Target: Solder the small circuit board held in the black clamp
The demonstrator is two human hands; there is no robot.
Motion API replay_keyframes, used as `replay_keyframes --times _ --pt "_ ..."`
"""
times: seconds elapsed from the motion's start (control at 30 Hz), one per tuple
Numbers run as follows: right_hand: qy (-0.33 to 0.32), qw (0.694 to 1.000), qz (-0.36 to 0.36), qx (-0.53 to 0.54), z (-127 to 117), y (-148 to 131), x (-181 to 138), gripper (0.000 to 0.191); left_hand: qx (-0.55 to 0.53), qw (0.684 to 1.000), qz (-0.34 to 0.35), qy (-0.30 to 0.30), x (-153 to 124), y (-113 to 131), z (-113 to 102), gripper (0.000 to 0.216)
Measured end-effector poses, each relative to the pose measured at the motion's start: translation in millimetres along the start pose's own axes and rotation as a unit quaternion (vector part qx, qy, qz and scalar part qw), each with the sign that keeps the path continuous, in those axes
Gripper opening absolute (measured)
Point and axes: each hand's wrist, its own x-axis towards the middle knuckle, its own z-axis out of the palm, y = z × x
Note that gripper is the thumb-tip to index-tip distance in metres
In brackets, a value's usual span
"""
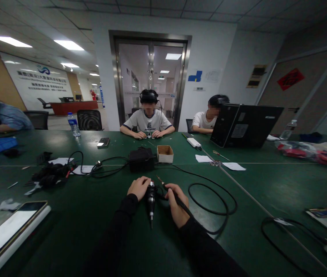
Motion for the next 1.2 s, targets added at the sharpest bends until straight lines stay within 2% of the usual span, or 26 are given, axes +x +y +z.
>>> replay_keyframes --times 0.1,0.27,0.43,0.7,1.2 --pt "0.003 1.000 0.000 0.005 0.5 -0.9 0.5 0.025 0.022 1.000 -0.015 -0.002 -0.7 3.9 -1.5 0.040" --pt "0.009 1.000 -0.004 0.014 1.3 -2.9 0.6 0.025 0.075 0.992 0.082 -0.065 -1.4 6.4 -1.3 0.036" --pt "0.006 1.000 0.000 0.009 1.5 -4.2 0.0 0.025 -0.027 1.000 0.005 -0.013 0.2 -0.4 2.3 0.033" --pt "-0.001 0.999 -0.029 0.015 3.1 -3.4 -1.9 0.022 -0.112 0.994 0.006 -0.002 -1.8 -5.8 5.4 0.029" --pt "-0.021 0.998 -0.060 -0.013 1.7 -4.2 -5.3 0.021 -0.148 0.988 0.013 0.028 2.2 -12.7 7.1 0.025"
